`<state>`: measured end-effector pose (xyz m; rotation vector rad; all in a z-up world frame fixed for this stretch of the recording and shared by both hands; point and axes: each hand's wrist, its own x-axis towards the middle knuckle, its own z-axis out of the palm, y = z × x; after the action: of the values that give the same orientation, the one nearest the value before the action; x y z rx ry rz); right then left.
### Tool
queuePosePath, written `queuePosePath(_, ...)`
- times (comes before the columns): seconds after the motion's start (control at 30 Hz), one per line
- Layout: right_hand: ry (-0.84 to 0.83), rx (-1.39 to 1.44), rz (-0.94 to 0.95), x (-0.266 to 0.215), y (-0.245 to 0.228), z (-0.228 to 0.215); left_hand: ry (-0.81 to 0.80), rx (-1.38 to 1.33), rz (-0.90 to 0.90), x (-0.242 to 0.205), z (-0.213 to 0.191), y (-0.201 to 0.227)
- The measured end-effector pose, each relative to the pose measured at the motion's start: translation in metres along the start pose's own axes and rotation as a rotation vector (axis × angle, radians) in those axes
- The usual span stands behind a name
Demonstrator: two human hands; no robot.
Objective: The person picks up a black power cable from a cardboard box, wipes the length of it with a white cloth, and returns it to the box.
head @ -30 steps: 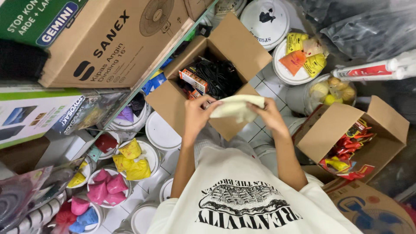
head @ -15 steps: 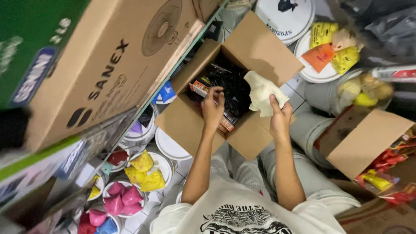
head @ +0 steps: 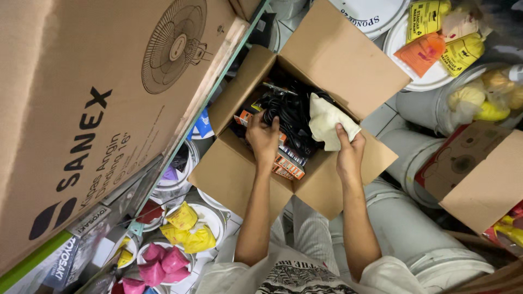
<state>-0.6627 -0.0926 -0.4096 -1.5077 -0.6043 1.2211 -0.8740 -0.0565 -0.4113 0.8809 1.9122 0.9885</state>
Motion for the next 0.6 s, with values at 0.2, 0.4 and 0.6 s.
queuePosePath(0.2,-0.014,0.002,-0.039,-0.005,-0.012,0.001,0.092,-0.193,0.263,-0.020,-0.016,0.017)
queuePosePath(0.4,-0.060,0.045,-0.061,-0.023,-0.027,-0.006,-0.063,-0.580,0.067,-0.037,-0.046,0.057)
queuePosePath(0.6,-0.217,0.030,-0.114,-0.056,-0.079,-0.015,-0.232,-0.664,0.179,-0.071,-0.064,0.130)
